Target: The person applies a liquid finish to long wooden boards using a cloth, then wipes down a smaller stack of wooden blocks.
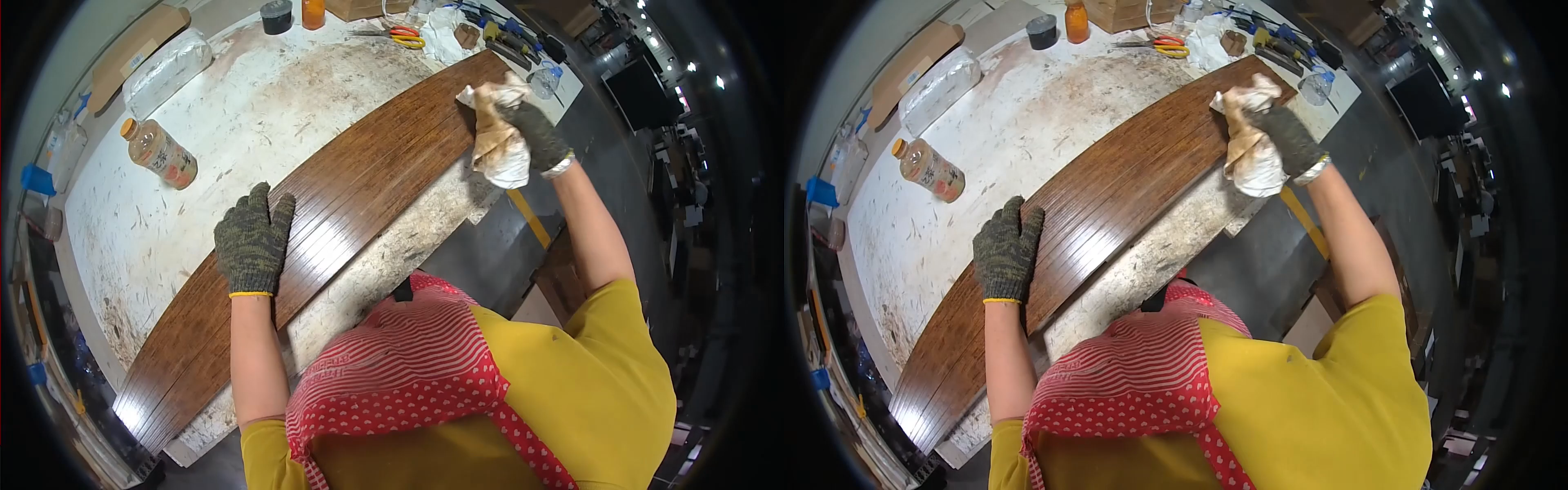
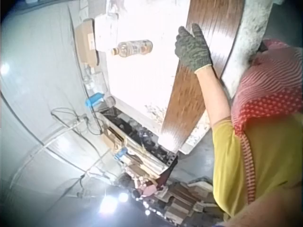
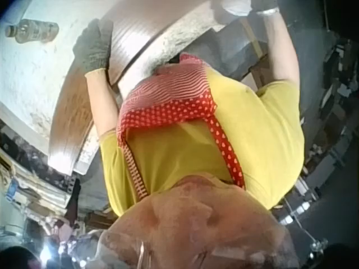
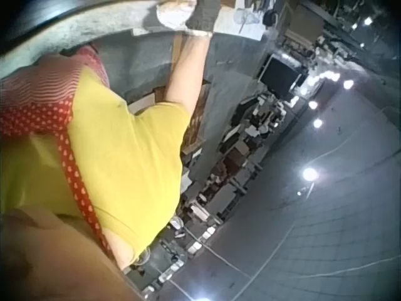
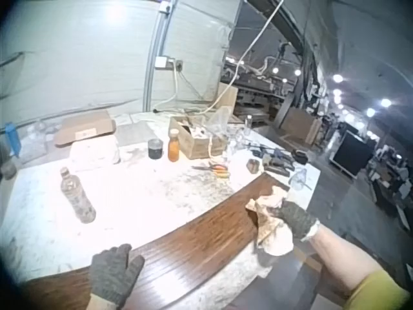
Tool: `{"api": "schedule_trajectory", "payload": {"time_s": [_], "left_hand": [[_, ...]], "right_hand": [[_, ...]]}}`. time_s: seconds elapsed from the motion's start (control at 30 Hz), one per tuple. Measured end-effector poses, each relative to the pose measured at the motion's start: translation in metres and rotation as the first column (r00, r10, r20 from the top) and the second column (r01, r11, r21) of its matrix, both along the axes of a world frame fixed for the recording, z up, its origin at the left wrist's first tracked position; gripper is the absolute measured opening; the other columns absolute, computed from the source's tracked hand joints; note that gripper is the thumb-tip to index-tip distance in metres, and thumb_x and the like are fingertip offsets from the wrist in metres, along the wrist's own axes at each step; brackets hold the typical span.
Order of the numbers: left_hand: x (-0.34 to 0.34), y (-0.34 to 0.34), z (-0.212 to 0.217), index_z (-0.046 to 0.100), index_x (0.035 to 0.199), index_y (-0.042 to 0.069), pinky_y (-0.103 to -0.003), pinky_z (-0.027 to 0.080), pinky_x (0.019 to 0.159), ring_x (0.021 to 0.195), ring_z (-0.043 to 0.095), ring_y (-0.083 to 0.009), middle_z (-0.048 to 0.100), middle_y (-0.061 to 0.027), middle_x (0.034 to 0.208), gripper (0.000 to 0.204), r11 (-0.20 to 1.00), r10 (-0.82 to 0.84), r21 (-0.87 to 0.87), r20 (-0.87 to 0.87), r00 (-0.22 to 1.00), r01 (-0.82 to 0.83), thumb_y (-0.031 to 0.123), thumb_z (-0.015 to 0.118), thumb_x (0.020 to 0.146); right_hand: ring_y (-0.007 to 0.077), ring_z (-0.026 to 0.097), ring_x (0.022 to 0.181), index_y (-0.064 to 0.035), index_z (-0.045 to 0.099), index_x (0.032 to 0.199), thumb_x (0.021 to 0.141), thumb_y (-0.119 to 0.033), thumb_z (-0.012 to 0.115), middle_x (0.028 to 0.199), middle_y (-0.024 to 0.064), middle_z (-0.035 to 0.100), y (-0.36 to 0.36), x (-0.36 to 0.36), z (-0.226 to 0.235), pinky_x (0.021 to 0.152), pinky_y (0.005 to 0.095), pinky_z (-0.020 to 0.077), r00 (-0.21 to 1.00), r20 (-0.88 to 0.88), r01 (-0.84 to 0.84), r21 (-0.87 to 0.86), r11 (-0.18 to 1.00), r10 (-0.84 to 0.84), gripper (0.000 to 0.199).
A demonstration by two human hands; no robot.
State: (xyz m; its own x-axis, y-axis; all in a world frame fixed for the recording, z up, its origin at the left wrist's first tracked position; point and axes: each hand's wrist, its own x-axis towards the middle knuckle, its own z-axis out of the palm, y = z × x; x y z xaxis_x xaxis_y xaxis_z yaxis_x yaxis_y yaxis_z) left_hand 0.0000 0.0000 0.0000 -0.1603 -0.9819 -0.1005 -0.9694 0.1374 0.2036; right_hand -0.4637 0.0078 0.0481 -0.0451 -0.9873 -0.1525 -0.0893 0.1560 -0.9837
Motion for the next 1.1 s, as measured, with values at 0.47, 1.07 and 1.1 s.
{"api": "schedule_trajectory", "payload": {"time_s": [0.47,1.07,1.1], "left_hand": [[-0.003,-0.001,-0.002,0.06,0.134,0.008,-0.047,0.049,0.094,0.108,0.065,-0.0343,0.068,-0.0194,0.117,0.06,0.999,-0.012,-0.033,0.023,1.0,0.013,0.056,0.046,0.1],[-0.003,0.0,-0.001,0.062,0.131,0.007,-0.047,0.049,0.093,0.104,0.066,-0.0344,0.069,-0.0191,0.114,0.06,0.997,-0.016,-0.069,-0.001,1.0,0.016,0.056,0.047,0.099],[-0.003,0.001,-0.001,0.062,0.13,0.007,-0.047,0.049,0.093,0.104,0.066,-0.0346,0.069,-0.0192,0.114,0.06,0.997,-0.02,-0.079,-0.01,1.0,0.019,0.056,0.047,0.099]], "right_hand": [[0.0326,0.064,0.098,0.0015,0.064,0.113,0.079,-0.035,0.075,0.108,0.0192,0.067,0.024,0.128,-0.079,0.091,0.0426,0.0508,0.342,-0.852,-0.487,-0.521,0.701,-0.395,0.051],[0.0309,0.064,0.105,0.0006,0.06,0.122,0.08,-0.028,0.073,0.113,0.0204,0.065,0.028,0.146,-0.067,0.094,0.044,0.0533,0.578,-0.807,-0.6,-0.522,0.606,-0.122,0.052],[0.0295,0.065,0.1,-0.001,0.062,0.12,0.081,-0.029,0.073,0.11,0.0195,0.066,0.021,0.135,-0.06,0.091,0.042,0.0541,0.517,-0.856,-0.497,-0.312,0.809,-0.012,0.049]]}}
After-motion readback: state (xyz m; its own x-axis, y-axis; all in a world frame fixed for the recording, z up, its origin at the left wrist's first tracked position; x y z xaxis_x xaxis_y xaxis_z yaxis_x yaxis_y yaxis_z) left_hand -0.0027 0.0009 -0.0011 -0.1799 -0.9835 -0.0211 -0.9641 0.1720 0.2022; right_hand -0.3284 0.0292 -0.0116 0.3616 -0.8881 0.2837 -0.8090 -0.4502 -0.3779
